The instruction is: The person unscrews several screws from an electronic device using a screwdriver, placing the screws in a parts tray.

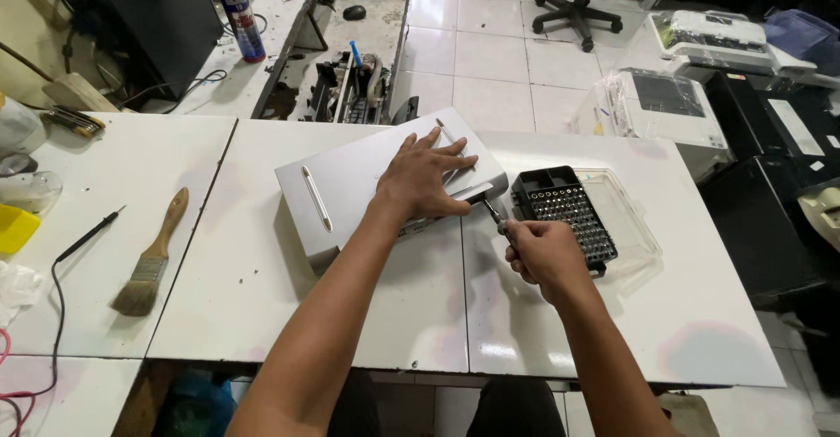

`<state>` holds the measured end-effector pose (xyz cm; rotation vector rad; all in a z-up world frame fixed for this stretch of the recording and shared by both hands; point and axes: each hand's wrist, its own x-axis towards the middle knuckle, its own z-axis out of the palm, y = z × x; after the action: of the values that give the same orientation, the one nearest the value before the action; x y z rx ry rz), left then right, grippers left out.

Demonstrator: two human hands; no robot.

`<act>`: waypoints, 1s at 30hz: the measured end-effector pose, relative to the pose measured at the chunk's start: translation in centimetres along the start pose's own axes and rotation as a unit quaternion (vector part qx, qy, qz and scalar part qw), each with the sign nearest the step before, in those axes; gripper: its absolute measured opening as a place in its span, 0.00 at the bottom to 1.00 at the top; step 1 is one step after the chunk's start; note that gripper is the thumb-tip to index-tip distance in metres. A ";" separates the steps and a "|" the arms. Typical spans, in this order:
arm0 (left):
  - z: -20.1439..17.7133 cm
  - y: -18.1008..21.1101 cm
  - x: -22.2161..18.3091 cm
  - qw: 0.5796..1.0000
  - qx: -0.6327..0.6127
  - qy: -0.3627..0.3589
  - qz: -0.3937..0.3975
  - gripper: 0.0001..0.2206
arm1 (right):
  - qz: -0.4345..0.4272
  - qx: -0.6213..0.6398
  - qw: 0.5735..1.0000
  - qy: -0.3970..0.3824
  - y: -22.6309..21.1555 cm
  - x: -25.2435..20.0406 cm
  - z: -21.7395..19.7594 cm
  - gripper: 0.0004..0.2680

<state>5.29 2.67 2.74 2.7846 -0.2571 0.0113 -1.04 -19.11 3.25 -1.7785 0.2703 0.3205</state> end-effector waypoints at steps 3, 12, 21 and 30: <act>0.1 0.1 0.0 1.000 -0.001 0.009 -0.006 0.42 | -0.028 -0.033 0.999 0.029 1.1 0.5 0.0 0.12; 0.7 -0.1 0.4 1.000 0.008 0.027 -0.003 0.42 | -0.218 -0.311 0.912 0.156 3.0 0.7 0.8 0.07; 0.7 -0.4 0.5 1.000 0.018 0.013 0.001 0.43 | -0.279 -0.455 0.834 0.136 2.2 0.9 -0.1 0.07; 0.4 -0.2 0.0 0.994 0.109 -0.015 0.029 0.45 | -0.078 -0.392 0.916 -0.023 -1.0 2.7 -1.4 0.14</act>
<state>5.32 2.76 2.25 2.9947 -0.3633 0.0122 1.91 -20.24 3.55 -2.5631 -0.0564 0.3863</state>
